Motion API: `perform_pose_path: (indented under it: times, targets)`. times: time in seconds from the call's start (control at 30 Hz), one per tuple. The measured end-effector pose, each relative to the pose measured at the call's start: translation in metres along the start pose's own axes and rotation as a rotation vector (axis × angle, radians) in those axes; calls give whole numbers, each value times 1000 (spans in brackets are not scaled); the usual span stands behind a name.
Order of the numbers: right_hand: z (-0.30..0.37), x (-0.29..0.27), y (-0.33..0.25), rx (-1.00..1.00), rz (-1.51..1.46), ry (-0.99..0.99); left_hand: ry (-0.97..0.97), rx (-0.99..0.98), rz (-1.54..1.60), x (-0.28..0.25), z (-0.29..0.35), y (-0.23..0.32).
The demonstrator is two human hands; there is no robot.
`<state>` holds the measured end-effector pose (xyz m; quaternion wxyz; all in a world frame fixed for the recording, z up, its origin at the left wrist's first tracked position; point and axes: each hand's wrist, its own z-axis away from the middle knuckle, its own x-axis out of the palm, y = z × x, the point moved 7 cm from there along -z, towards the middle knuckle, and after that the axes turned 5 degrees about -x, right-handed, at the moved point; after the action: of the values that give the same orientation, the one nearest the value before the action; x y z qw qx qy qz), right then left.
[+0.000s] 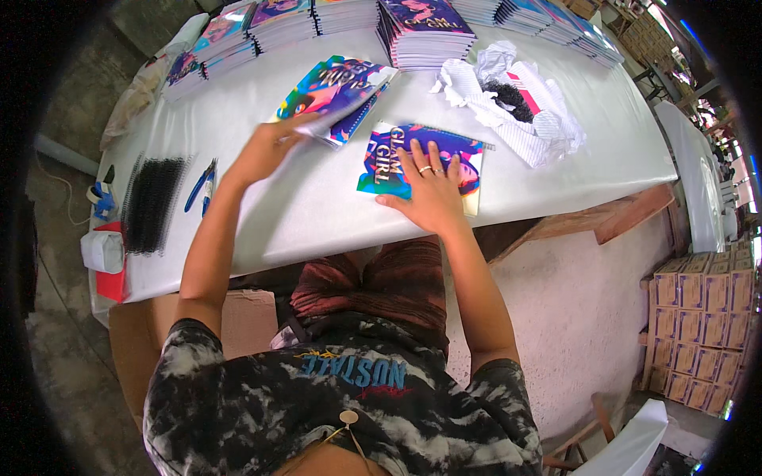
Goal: The person inserts spiral wire bindings into spiral-bound notebooks, then uses pliers to crimp the ends of the wires to secure them. They repeat this process on several notebooks and place the finished items into a cardboard box.
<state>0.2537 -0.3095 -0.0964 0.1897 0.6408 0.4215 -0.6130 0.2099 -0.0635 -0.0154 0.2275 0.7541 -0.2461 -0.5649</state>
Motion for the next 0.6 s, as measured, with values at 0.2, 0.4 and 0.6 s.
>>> perform_pose_path:
  times: [0.2,0.4,0.6]
  targets:
    - [-13,-56,-70,-131,-1719,526,86,-110,795,-57,91,13]
    - [-7,19,-77,-55,-1164,101,67,-351,831,-4,128,-24]
    - [-20,-12,-93,-123,-1284,147,19,-365,392,-2,143,-33]
